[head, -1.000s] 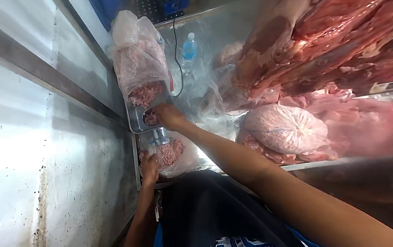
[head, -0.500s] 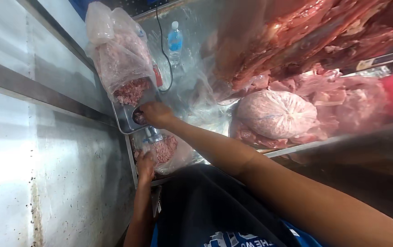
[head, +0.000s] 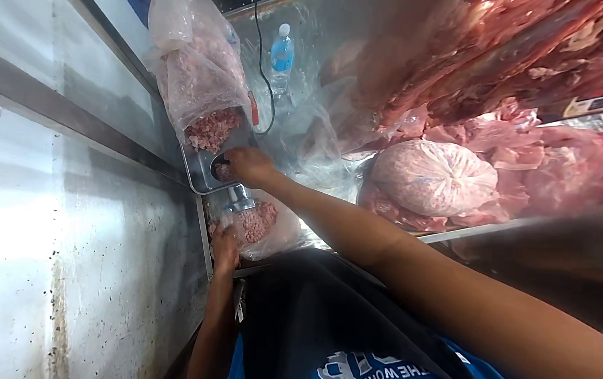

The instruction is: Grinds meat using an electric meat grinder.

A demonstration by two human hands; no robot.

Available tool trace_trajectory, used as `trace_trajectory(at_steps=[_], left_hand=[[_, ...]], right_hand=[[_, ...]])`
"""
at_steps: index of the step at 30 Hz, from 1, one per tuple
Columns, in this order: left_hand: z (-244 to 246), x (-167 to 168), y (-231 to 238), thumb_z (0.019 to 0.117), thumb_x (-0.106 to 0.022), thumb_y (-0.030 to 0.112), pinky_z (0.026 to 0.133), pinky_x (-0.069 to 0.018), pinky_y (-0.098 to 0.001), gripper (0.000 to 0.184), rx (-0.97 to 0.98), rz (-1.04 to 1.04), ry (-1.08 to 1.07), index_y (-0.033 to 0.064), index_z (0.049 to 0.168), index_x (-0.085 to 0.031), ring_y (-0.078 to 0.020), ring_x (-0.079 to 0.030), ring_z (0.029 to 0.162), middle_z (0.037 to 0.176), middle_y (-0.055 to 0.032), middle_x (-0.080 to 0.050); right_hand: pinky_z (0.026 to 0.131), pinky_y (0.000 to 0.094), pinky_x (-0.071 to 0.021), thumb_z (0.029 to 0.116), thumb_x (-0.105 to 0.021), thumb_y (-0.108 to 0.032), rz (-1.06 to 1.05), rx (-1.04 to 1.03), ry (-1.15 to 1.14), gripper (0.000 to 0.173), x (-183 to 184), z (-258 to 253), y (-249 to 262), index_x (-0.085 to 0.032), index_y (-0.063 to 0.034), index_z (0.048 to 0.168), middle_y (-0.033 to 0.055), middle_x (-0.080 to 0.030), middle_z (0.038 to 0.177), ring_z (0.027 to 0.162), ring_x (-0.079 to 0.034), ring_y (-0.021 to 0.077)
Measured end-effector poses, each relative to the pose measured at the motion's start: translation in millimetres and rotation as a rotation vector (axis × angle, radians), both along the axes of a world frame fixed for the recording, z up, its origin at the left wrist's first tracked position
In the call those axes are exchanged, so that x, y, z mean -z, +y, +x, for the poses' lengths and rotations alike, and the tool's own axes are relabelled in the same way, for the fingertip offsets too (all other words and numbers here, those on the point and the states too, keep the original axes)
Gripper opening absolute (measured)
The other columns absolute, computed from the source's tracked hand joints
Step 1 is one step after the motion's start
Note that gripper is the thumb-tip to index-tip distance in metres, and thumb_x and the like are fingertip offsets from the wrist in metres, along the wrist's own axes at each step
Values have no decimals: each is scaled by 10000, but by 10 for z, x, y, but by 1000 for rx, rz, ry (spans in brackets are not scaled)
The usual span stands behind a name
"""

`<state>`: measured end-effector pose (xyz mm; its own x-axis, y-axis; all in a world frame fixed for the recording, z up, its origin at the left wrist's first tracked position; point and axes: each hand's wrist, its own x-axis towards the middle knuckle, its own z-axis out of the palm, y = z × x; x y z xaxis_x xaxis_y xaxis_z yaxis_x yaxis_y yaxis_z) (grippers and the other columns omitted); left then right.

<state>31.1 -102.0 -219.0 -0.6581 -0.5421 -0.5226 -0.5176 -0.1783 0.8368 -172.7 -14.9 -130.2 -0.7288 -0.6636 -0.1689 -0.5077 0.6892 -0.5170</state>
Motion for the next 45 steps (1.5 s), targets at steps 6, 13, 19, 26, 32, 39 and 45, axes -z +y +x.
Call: trace_trajectory(at_steps=[6,13,19,26,32,39,45], left_hand=[[13,14,11,1022,-538,92,807,-584,-420,323,11,-21,-37,-30,1319,-576,-229,-668,960,1145,-195,-656],[7,32,21,1024,-545,90,848,-574,-405,343,-2,-2,-31,-27,1346,-569,-228,-659,1019,1205,-196,-647],[11,58,16,1028,-530,81,854,-578,-396,318,11,14,-8,-30,1322,-581,-221,-663,1009,1180,-190,-653],[18,71,26,1029,-525,71,778,-580,-375,293,8,31,3,-31,1296,-588,-204,-660,935,1134,-175,-650],[12,39,21,1032,-524,73,887,-572,-401,331,15,21,-18,-33,1343,-564,-223,-652,1054,1228,-200,-636],[12,29,48,1033,-524,81,891,-558,-375,317,39,10,-30,-32,1324,-577,-205,-644,1048,1214,-190,-636],[6,48,24,1029,-528,82,889,-563,-376,323,27,14,-14,-27,1329,-577,-206,-647,1049,1216,-189,-638]], right_hand=[[878,590,-566,980,-572,-176,3,0,7,286,12,-13,-6,-672,-117,1242,138,-698,1175,1100,-684,351],[866,584,-569,969,-592,-175,12,3,23,279,13,-11,-10,-675,-121,1230,131,-703,1153,1083,-688,347],[862,589,-571,979,-591,-192,20,4,15,270,10,-10,-12,-673,-127,1228,127,-701,1162,1081,-689,346],[881,572,-569,979,-579,-154,10,-6,27,289,16,-11,-7,-664,-117,1252,129,-698,1169,1091,-687,342],[871,583,-569,974,-578,-164,23,-2,20,299,8,-7,-15,-669,-118,1255,133,-698,1171,1091,-684,351],[879,581,-564,981,-570,-173,36,2,11,297,-6,1,-11,-665,-121,1257,129,-699,1170,1105,-682,346],[880,586,-565,972,-577,-169,40,5,21,299,-8,-13,-23,-669,-119,1252,129,-700,1185,1113,-680,349]])
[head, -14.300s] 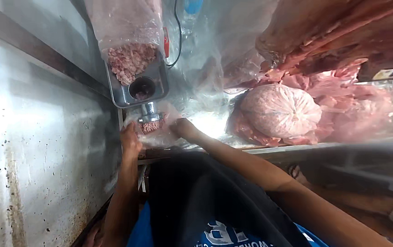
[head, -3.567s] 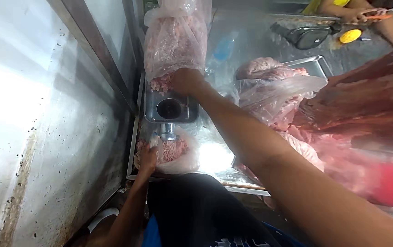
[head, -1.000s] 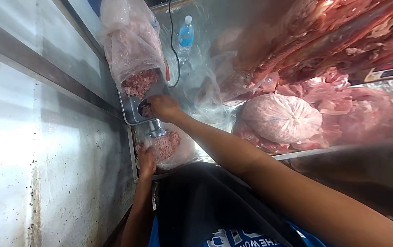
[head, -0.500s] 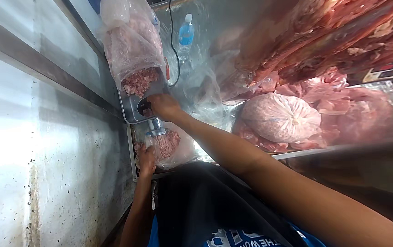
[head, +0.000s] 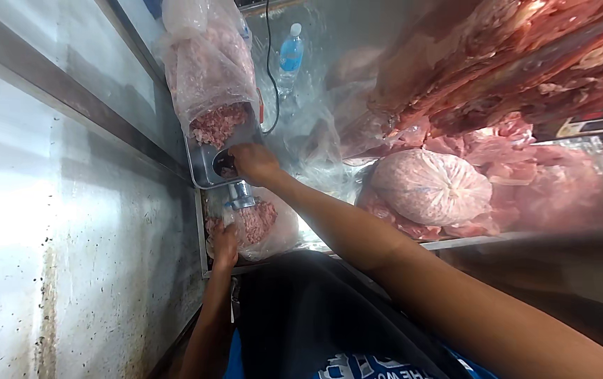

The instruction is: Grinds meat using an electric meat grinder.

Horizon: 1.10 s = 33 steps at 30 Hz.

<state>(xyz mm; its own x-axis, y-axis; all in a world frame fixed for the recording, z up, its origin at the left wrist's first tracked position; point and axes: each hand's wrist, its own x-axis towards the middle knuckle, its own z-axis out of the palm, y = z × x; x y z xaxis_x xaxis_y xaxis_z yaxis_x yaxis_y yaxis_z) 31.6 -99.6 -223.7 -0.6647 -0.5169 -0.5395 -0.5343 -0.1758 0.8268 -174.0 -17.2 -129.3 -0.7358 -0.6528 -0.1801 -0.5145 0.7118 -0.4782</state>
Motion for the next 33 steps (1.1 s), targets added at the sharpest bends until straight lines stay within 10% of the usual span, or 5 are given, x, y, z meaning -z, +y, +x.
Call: trace_trajectory(at_steps=[33], left_hand=[[-29,-8,5,1017,-532,74,899,-559,-369,299,-7,-1,1,-40,1286,-598,-192,-653,1038,1177,-181,-651]], right_hand=[[886,564,-565,997,-529,-149,-5,-18,3,294,5,3,9,-664,-120,1257,118,-701,1183,1109,-684,331]])
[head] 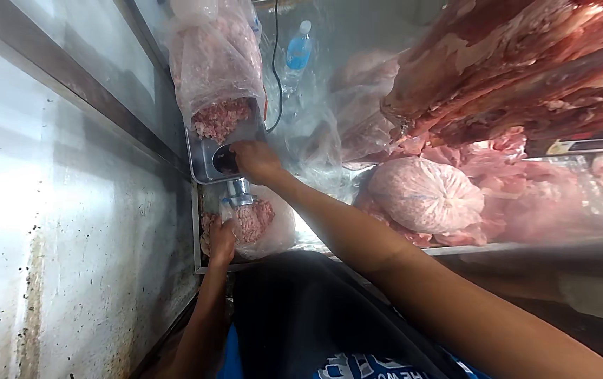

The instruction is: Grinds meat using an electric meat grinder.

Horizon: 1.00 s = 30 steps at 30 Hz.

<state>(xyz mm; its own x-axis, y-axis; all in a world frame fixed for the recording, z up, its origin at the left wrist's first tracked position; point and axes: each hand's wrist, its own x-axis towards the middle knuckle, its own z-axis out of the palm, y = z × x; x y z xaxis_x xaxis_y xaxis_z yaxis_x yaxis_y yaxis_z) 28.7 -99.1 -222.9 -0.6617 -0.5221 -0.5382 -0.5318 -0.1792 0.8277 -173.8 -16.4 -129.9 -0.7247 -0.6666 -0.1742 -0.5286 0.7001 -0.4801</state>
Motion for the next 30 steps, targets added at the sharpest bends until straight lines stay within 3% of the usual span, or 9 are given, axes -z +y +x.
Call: trace_trajectory(at_steps=[4,11,26,28,30], left_hand=[[6,3,39,1015,-544,84,928,-549,-376,294,9,-18,-7,-40,1275,-605,-198,-643,1072,1194,-182,-649],[17,8,12,1013,-532,62,874,-564,-348,291,-15,19,23,-36,1278,-602,-176,-655,1014,1154,-166,-658],[-8,-19,30,1025,-519,68,920,-553,-366,326,-16,14,18,-35,1329,-572,-190,-639,1082,1235,-190,-630],[33,1,18,1024,-514,62,933,-550,-373,359,-35,24,31,-31,1369,-543,-199,-636,1099,1266,-197,-619],[123,37,-52,1029,-516,69,923,-565,-397,373,-110,47,54,-31,1388,-536,-225,-654,1085,1255,-207,-632]], right_hand=[[904,563,-564,1008,-512,-148,-3,10,-1,302,34,-4,-3,-666,-127,1266,114,-703,1195,1126,-681,326],[904,561,-564,1007,-509,-146,-1,6,20,298,27,-4,-5,-670,-126,1257,112,-708,1181,1115,-687,320],[906,571,-560,1000,-516,-141,20,4,-2,319,9,-24,-25,-661,-123,1283,122,-700,1207,1128,-680,338],[927,544,-559,1016,-487,-142,-76,6,29,319,41,-7,9,-666,-118,1279,114,-703,1204,1127,-684,315],[980,472,-550,1047,-457,-109,-404,31,156,314,117,82,151,-692,-64,1250,119,-724,1175,1110,-694,273]])
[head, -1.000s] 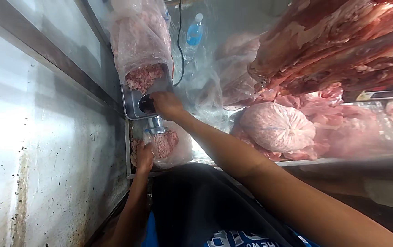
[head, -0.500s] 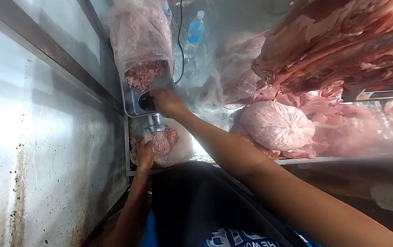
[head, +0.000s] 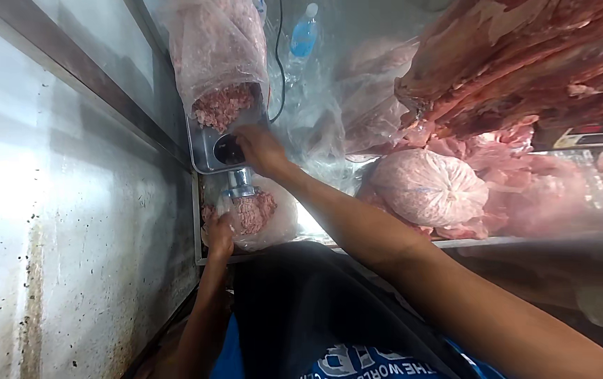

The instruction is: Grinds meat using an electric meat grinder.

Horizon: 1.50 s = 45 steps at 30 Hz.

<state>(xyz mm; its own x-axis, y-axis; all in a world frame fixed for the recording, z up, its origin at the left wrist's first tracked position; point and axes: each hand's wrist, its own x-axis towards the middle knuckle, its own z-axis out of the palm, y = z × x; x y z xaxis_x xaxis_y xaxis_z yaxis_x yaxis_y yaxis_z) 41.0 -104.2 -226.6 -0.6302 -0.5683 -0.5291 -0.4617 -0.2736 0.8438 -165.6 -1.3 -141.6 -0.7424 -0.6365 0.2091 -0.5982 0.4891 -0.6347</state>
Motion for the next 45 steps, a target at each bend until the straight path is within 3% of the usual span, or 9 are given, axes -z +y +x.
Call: trace_trajectory(at_steps=[4,8,12,18,25,28,33,41,45], left_hand=[[322,73,-168,1053,-544,178,929,-578,-402,366,-50,66,-8,-25,1356,-568,-217,-672,1077,1235,-186,-660],[524,49,-17,1020,-614,223,923,-577,-399,395,156,139,-115,-34,1317,-579,-205,-674,1051,1187,-166,-678],[213,-12,149,1090,-467,181,790,-581,-366,299,-241,248,-8,-28,1294,-530,-179,-647,883,1042,-135,-637],[-141,-316,-148,1115,-386,224,703,-591,-393,246,-376,246,126,36,1120,-544,-175,-629,745,856,-77,-598],[114,-57,-133,1098,-422,152,718,-546,-291,214,-293,73,66,-4,1132,-563,-103,-580,734,850,-29,-573],[-13,-69,-132,1097,-420,131,634,-564,-299,205,-272,134,171,11,1141,-580,-118,-598,648,805,-30,-610],[-40,79,-85,1097,-444,162,830,-606,-460,305,-199,325,93,-39,1279,-582,-276,-701,961,1104,-192,-697],[-1,331,-31,1097,-459,241,883,-607,-460,406,178,36,-427,-19,1403,-521,-303,-664,1113,1336,-244,-582],[124,214,-23,1098,-420,217,868,-606,-443,398,198,-96,-469,-50,1364,-546,-282,-700,1008,1243,-253,-629]], right_hand=[[925,416,-584,993,-550,-104,-259,173,134,308,240,511,613,-680,1,1252,167,-698,1151,1057,-684,265],[1044,540,-515,882,-761,-481,168,358,-766,907,749,972,1103,-345,-35,1553,242,-558,1404,1246,-602,353],[666,395,-584,1024,-574,-165,-146,436,-1312,233,794,1062,991,-595,35,1142,120,-652,864,701,-651,199],[529,302,-482,1088,-448,-241,-266,254,-1196,233,218,683,679,-597,-79,1163,16,-543,734,560,-510,106],[940,567,-537,1091,-459,-323,451,109,-938,428,606,945,688,-629,47,1222,249,-672,1146,1045,-681,362],[893,501,-538,1066,-525,-310,227,66,-947,366,638,1009,657,-707,3,1016,157,-701,958,941,-679,267],[964,419,-567,1087,-452,-137,-488,-9,-1405,292,968,1016,435,-672,13,1208,135,-727,1094,1003,-697,200],[1083,547,-480,1067,-525,-281,305,-51,-983,365,1420,963,629,-651,-109,1363,166,-681,1299,1226,-638,312],[1021,468,-528,1032,-608,-337,228,180,-1141,354,1292,873,940,-683,-98,1283,118,-708,1228,1152,-667,229]])
